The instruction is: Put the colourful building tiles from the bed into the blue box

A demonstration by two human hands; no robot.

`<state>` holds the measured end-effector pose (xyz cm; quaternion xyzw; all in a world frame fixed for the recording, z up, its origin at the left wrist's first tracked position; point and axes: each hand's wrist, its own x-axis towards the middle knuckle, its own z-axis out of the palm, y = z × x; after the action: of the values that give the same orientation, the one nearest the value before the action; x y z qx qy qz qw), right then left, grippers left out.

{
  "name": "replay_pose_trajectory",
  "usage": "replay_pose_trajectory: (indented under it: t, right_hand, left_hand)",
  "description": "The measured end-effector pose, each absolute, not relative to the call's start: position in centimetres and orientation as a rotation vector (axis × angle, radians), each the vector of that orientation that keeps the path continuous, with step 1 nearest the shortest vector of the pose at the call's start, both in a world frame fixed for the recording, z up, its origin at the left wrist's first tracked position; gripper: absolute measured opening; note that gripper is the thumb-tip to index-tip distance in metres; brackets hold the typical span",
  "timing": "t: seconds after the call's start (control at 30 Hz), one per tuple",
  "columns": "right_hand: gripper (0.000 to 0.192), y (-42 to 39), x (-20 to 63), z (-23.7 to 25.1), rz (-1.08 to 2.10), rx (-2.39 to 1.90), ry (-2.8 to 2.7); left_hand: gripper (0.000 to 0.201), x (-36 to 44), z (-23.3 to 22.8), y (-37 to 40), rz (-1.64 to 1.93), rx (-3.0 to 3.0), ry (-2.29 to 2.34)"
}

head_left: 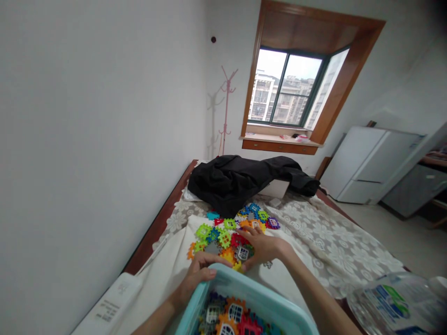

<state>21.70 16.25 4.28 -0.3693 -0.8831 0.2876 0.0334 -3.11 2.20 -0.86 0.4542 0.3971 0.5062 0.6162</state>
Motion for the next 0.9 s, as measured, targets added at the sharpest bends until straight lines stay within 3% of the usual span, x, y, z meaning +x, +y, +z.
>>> replay_pose_trajectory:
  t: [0.07, 0.23, 0.5, 0.67, 0.9]
  right_hand:
    - [0.094, 16.4, 21.1, 3.0, 0.738, -1.263, -2.778]
    - [0.068, 16.3, 20.2, 3.7, 0.567, -1.215, -2.886]
    - [0.04, 18.5, 21.2, 3.7, 0.703, -1.026, -2.801]
    - [0.038, 21.3, 22.6, 1.9, 0.977, -0.992, -2.529]
    - [0.052, 22.9, 25.0, 1.4, 1.756, -0.82, -1.626]
  left_hand:
    - [0.042, -3.2, -1.0, 2.4, 1.161, 1.062, 0.912]
    - [0.044, -3.4, -1.6, 2.6, 1.133, 1.082, 0.906]
    - [0.044, -3.3, -1.8, 2.7, 1.143, 1.055, 0.891]
    - [0.04, -3.0, -1.6, 2.3, 1.196, 0.999, 0.9]
    - [0.045, -3.4, -1.7, 2.7, 1.148, 1.068, 0.922]
